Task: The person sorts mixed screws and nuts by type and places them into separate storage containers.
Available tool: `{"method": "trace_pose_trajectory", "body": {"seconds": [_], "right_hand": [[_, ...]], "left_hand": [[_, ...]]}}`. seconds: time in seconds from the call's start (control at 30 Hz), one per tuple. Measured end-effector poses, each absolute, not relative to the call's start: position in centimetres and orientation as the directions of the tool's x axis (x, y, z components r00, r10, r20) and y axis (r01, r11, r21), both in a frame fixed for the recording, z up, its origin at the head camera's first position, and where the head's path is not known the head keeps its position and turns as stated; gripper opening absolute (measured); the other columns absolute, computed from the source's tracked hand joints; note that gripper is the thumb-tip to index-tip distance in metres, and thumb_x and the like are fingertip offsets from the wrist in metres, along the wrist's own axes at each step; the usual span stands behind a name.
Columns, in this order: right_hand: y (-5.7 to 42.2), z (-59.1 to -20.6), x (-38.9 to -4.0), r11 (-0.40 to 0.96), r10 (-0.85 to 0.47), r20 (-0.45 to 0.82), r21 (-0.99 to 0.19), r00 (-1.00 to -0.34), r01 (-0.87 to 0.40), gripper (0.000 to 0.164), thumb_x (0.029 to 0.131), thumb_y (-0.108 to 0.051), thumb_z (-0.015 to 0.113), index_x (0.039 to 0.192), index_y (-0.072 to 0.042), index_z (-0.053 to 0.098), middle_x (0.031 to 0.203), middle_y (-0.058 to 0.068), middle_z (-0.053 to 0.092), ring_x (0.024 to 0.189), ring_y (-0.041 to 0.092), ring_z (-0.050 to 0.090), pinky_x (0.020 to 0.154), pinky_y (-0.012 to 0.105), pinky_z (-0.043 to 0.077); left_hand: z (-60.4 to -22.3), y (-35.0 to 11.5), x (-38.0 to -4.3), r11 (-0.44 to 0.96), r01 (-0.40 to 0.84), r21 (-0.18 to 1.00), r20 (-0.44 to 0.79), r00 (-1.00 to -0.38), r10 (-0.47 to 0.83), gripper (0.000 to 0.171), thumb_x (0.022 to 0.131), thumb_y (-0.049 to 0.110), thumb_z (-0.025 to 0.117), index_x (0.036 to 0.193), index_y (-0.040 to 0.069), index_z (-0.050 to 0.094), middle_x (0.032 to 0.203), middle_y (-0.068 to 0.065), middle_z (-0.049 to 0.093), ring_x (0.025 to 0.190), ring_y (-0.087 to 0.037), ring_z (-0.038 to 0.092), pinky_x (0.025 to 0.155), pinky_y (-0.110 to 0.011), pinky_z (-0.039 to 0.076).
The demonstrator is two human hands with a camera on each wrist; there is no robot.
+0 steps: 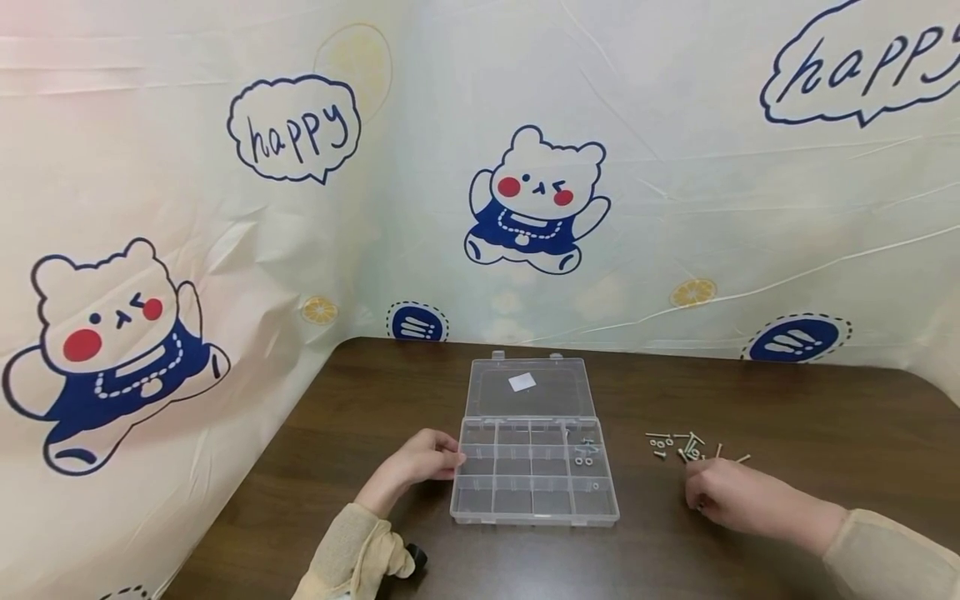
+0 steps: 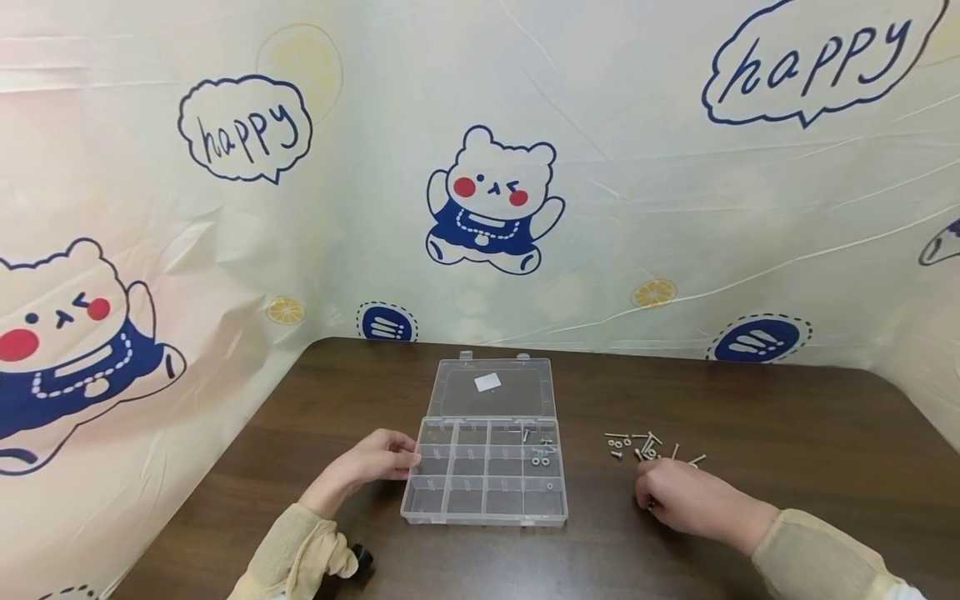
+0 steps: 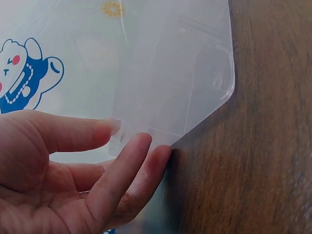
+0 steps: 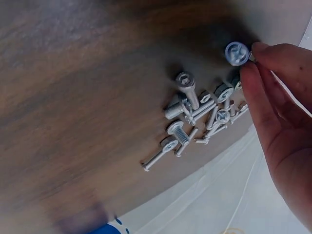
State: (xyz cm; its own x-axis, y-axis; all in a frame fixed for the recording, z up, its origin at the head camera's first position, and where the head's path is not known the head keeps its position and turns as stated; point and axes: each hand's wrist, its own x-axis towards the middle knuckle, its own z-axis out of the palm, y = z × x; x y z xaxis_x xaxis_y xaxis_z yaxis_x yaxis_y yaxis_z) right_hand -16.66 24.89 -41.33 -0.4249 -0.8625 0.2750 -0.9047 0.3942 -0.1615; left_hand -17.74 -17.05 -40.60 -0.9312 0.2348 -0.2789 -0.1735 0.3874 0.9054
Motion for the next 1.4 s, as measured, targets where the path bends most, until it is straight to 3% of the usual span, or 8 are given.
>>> {"method": "trace_pose_trajectory", "body": {"seconds": [0.27,0.5,0.83,1.17,1.3,1.4], "right_hand": [[24.1,-41.7,-16.6,0.363,-0.855,0.352,-0.120,-0.381,-0.924,0.034,0.049,0.010,0.067,0.060,-0.018,0.052,0.067,-0.013,0.042,0.059,-0.004,0.039,0.045,0.005,0.029],[22.1,-40.4,-17.0,0.295,-0.815,0.486,-0.124,-0.317,-0.948,0.032,0.054,0.011,0.069,0.070,-0.014,0.059,0.075,-0.009,0.050,0.067,0.000,0.049,0.054,0.007,0.040],[18.5,-37.5,-17.9,0.357,-0.756,0.524,-0.173,-0.393,-0.918,0.029,0.060,0.010,0.074,0.079,-0.011,0.066,0.086,-0.003,0.058,0.074,0.006,0.055,0.064,0.008,0.047],[15.6,-37.5,-19.2,0.248,-0.762,0.576,-0.164,-0.296,-0.955,0.029,0.061,0.013,0.071,0.078,-0.009,0.064,0.085,0.000,0.058,0.074,0.008,0.057,0.065,0.011,0.048],[15.3,-37.7,-19.4,0.259,-0.785,0.539,-0.164,-0.306,-0.952,0.026,0.064,0.011,0.071,0.079,-0.008,0.064,0.086,-0.001,0.060,0.075,0.009,0.059,0.066,0.011,0.049],[15.6,-37.4,-19.6,0.314,-0.799,0.482,-0.174,-0.359,-0.933,0.024,0.067,0.010,0.071,0.082,-0.009,0.066,0.087,-0.002,0.062,0.077,0.008,0.060,0.066,0.014,0.051]], "left_hand": [[-40.5,-17.0,-17.8,0.381,-0.176,0.908,-0.282,-0.928,0.245,0.024,0.083,-0.002,0.058,0.098,-0.020,0.051,0.077,-0.008,0.053,0.069,-0.013,0.056,0.068,-0.030,0.056],[-40.4,-17.1,-17.7,0.385,-0.171,0.907,-0.279,-0.928,0.245,0.024,0.083,-0.002,0.058,0.098,-0.020,0.052,0.078,-0.009,0.053,0.069,-0.013,0.056,0.068,-0.031,0.057],[-40.4,-17.0,-17.7,0.371,-0.172,0.913,-0.277,-0.928,0.250,0.025,0.083,-0.002,0.058,0.099,-0.021,0.051,0.079,-0.009,0.054,0.070,-0.014,0.056,0.069,-0.030,0.056],[-40.4,-17.0,-17.7,0.378,-0.173,0.909,-0.276,-0.931,0.237,0.025,0.083,-0.002,0.058,0.099,-0.021,0.051,0.079,-0.009,0.053,0.070,-0.014,0.056,0.069,-0.030,0.056],[-40.4,-17.0,-17.6,0.374,-0.171,0.911,-0.274,-0.931,0.240,0.025,0.083,-0.002,0.058,0.099,-0.021,0.051,0.079,-0.009,0.053,0.070,-0.014,0.056,0.069,-0.030,0.056],[-40.4,-17.1,-17.6,0.369,-0.175,0.913,-0.276,-0.930,0.242,0.026,0.083,-0.002,0.058,0.099,-0.021,0.051,0.079,-0.009,0.053,0.070,-0.014,0.056,0.068,-0.029,0.056]]}}
